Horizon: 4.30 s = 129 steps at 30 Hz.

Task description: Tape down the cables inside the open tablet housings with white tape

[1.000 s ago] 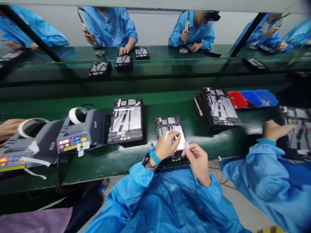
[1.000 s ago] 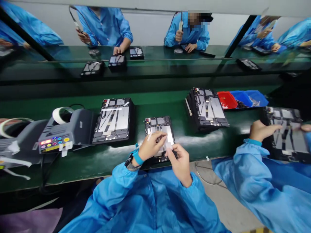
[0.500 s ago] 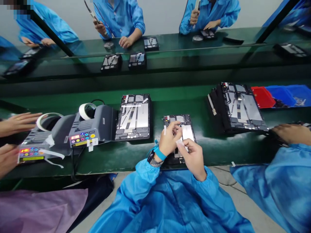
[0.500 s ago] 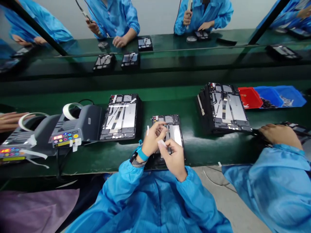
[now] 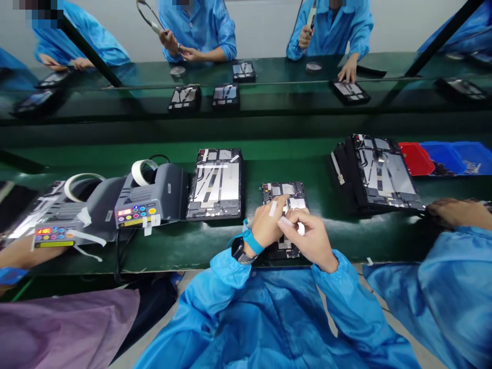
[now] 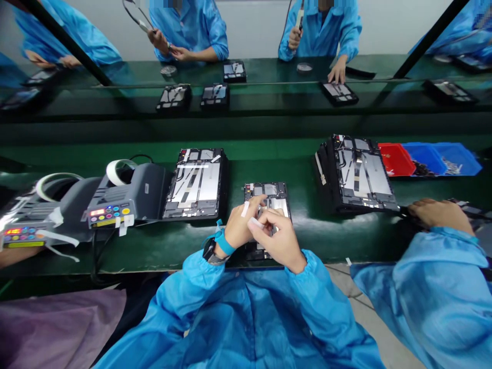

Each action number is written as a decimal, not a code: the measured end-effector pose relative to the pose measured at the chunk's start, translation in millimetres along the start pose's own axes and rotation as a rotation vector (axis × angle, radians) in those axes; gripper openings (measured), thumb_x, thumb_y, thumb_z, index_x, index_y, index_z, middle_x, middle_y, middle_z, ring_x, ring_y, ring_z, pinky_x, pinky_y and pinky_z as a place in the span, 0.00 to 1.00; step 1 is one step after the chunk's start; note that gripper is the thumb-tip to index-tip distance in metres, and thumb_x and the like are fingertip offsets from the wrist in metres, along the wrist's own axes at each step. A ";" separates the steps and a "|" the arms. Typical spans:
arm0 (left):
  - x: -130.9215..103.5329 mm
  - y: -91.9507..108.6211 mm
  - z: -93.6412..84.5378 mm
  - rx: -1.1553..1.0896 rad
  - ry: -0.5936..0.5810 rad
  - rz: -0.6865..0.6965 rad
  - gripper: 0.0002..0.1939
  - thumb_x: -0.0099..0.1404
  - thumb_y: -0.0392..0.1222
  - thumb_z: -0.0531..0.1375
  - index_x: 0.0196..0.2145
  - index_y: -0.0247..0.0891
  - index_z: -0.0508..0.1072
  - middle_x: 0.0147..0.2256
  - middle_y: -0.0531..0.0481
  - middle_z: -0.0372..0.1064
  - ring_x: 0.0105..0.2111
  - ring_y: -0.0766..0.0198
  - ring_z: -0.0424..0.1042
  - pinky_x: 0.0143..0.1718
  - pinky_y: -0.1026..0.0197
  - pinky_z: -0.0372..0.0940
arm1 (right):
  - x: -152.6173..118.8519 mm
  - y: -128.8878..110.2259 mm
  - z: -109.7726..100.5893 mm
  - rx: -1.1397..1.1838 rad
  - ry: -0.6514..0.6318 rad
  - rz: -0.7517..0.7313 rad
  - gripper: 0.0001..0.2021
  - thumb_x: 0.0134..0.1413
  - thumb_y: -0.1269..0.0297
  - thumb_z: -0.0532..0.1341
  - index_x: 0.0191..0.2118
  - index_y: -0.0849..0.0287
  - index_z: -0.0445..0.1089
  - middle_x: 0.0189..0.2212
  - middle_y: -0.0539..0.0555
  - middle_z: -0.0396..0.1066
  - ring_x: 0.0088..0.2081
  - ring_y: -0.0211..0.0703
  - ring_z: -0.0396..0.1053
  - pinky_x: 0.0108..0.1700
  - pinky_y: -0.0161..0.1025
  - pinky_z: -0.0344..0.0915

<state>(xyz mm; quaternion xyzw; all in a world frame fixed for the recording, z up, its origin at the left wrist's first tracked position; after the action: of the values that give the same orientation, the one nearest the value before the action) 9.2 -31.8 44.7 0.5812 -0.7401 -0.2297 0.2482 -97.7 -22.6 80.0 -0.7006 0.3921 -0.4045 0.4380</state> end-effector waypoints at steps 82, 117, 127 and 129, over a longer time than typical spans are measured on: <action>56.2 0.0 35.3 0.292 0.052 0.343 0.22 0.73 0.28 0.53 0.63 0.29 0.67 0.53 0.36 0.73 0.56 0.50 0.68 0.56 0.49 0.67 | 50.9 104.1 -70.3 -0.568 0.068 -0.254 0.11 0.66 0.73 0.56 0.51 0.58 0.69 0.45 0.58 0.75 0.48 0.52 0.72 0.54 0.53 0.66; 53.9 -20.5 45.4 0.307 0.064 0.291 0.31 0.67 0.24 0.50 0.67 0.27 0.61 0.53 0.33 0.71 0.55 0.48 0.68 0.56 0.48 0.66 | 66.7 133.2 -68.1 0.024 -0.048 0.279 0.11 0.64 0.55 0.62 0.37 0.57 0.66 0.26 0.49 0.72 0.29 0.40 0.70 0.35 0.39 0.65; 55.2 -23.2 45.3 0.250 0.025 0.275 0.34 0.64 0.24 0.51 0.68 0.31 0.62 0.53 0.35 0.71 0.56 0.49 0.67 0.56 0.48 0.65 | 91.0 155.1 -59.9 -0.023 -0.397 0.382 0.13 0.60 0.54 0.62 0.33 0.58 0.65 0.22 0.47 0.66 0.24 0.36 0.63 0.28 0.34 0.57; 55.4 -22.5 45.1 0.247 0.015 0.284 0.33 0.65 0.24 0.50 0.68 0.32 0.62 0.54 0.36 0.72 0.57 0.49 0.67 0.56 0.48 0.65 | 96.5 154.5 -57.3 -0.047 -0.472 0.387 0.12 0.61 0.55 0.62 0.34 0.58 0.65 0.22 0.47 0.68 0.25 0.37 0.65 0.28 0.34 0.57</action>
<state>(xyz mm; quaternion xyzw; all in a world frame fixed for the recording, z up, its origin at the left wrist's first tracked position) -13.8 -88.3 1.3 0.4987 -0.8354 -0.0955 0.2104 -144.8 -174.5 -25.7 -0.6974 0.4150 -0.1303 0.5696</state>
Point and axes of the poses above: each hand's wrist, its own x-axis towards the middle knuckle, its own z-axis out of the palm, y = z × x, the point moved 8 cm from there along x, towards the middle knuckle
